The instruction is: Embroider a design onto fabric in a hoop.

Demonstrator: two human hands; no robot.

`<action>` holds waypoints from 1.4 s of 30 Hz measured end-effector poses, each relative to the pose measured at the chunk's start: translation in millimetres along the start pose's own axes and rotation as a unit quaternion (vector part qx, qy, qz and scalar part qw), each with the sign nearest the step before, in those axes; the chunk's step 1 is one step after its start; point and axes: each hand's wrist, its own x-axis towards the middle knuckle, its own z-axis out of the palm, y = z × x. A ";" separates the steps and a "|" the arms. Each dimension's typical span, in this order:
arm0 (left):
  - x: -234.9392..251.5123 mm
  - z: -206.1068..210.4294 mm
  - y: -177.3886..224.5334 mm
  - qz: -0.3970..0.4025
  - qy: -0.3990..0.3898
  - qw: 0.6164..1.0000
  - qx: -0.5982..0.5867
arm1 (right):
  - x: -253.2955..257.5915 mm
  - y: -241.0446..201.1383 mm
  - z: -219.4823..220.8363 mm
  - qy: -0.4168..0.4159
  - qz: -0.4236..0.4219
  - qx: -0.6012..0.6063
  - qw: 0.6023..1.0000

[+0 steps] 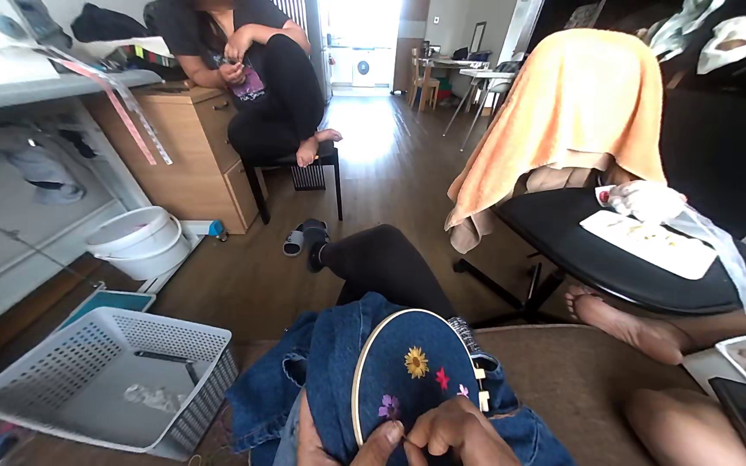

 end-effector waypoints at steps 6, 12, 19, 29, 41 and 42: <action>-0.7 0.5 0.7 0.000 0.006 1.000 0.011 | 2.7 -1.0 -7.6 0.010 -0.019 -0.075 0.997; 0.1 -0.2 0.5 0.002 0.001 1.000 0.013 | 3.3 -2.1 -8.2 -0.007 -0.032 -0.089 0.995; -0.1 0.5 1.1 0.002 -0.002 1.000 0.000 | -1.9 -1.9 -3.5 -0.024 -0.029 -0.045 0.998; -0.1 -1.5 1.5 -0.003 -0.004 1.000 0.007 | -3.5 4.6 -3.3 -0.013 0.008 0.079 0.997; -1.6 -0.7 2.1 -0.007 -0.008 1.000 0.002 | -3.8 5.6 -2.0 0.001 0.022 0.066 0.998; -1.6 -0.9 1.8 -0.006 -0.008 1.000 0.003 | -4.0 5.7 -2.0 0.001 0.022 0.063 0.998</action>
